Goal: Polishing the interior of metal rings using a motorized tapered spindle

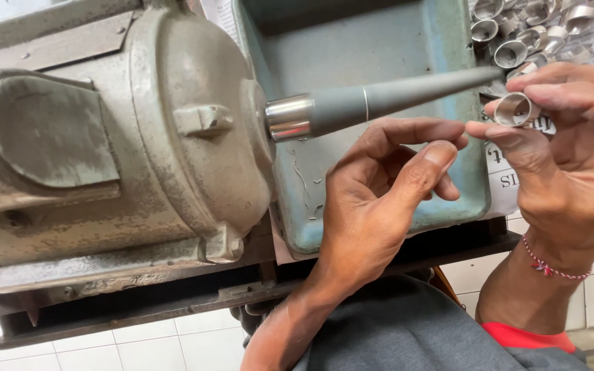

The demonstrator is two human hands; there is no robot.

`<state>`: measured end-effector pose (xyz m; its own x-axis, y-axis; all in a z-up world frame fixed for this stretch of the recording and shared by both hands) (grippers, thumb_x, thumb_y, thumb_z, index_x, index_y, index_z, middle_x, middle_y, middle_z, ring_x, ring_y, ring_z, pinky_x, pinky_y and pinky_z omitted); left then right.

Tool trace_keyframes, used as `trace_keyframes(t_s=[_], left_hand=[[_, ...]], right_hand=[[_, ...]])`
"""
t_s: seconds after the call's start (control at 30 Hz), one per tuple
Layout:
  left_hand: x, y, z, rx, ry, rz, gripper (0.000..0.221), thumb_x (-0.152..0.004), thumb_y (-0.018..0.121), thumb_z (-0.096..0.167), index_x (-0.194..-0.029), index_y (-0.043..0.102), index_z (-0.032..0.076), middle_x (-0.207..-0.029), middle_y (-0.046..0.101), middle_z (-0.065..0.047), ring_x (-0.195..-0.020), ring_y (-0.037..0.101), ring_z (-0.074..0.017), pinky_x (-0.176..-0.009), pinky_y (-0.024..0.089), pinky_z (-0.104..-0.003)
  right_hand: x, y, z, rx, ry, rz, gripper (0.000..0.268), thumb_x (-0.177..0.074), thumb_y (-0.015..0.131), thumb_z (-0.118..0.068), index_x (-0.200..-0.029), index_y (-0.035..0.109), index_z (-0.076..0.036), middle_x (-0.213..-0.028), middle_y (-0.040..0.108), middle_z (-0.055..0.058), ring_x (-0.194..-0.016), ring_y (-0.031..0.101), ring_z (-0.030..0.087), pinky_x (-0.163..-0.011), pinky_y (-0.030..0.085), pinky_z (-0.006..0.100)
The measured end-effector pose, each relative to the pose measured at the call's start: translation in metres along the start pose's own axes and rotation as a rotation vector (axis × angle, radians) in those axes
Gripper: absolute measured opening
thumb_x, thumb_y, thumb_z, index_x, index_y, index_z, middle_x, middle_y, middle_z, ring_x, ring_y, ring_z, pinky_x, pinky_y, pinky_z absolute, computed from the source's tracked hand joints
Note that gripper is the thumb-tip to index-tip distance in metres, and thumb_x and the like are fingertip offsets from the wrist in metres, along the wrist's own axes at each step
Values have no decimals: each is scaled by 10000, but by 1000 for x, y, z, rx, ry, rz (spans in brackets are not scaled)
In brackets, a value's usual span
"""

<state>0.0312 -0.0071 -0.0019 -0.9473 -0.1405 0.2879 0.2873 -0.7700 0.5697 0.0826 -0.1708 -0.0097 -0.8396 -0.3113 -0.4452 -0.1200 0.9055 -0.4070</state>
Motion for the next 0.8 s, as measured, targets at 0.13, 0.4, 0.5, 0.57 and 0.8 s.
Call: trace_keyframes(t_s=[0.13, 0.4, 0.5, 0.57, 0.8], left_hand=[[0, 0, 3, -12, -14, 5, 229, -977, 660, 177, -1149, 680, 27, -1109, 748, -141, -752, 665, -127, -793, 547, -269], [-1, -4, 6, 40, -16, -12, 238, -989, 653, 156, -1172, 680, 6, -1123, 732, -158, -762, 657, -139, -793, 560, -264], [-1, -6, 7, 33, -5, -16, 243, -991, 648, 152, -1174, 676, -5, -1130, 726, -166, -763, 652, -145, -802, 569, -260], [-1, -7, 5, 42, 4, -18, 236, -997, 647, 145, -1175, 675, -7, -1147, 725, -157, -780, 654, -145, -804, 575, -263], [-1, -11, 6, 64, 6, -26, 223, -1005, 651, 156, -1172, 675, 9, -1173, 726, -146, -776, 658, -144, -827, 566, -258]], right_hand=[[-8, -1, 4, 28, 7, -7, 326, -1169, 729, 248, -1305, 444, 166, -1333, 419, 312, -1326, 594, 474, -1101, 635, 479], [-21, 0, 5, -39, 62, -112, 301, -1187, 587, 222, -1395, 375, 173, -1444, 375, 380, -1390, 545, 459, -1122, 632, 472], [-25, 3, -1, -31, 63, -125, 279, -1203, 589, 199, -1393, 388, 157, -1448, 381, 354, -1424, 542, 459, -1115, 653, 462], [-27, 4, -1, -33, 70, -139, 296, -1194, 612, 206, -1387, 397, 143, -1453, 388, 339, -1429, 549, 441, -1130, 660, 458], [-35, 12, -11, -3, 91, -185, 399, -1149, 734, 203, -1378, 424, 99, -1447, 468, 335, -1336, 623, 378, -1089, 637, 368]])
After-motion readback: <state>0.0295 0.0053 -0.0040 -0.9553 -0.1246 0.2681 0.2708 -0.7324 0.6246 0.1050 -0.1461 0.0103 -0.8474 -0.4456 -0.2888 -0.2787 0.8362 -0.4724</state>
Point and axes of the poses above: each hand's wrist, its own x-axis away from the middle knuckle, its own y-axis out of the palm, z = x × y, the point moved 3 cm from there along -x, towards the middle knuckle
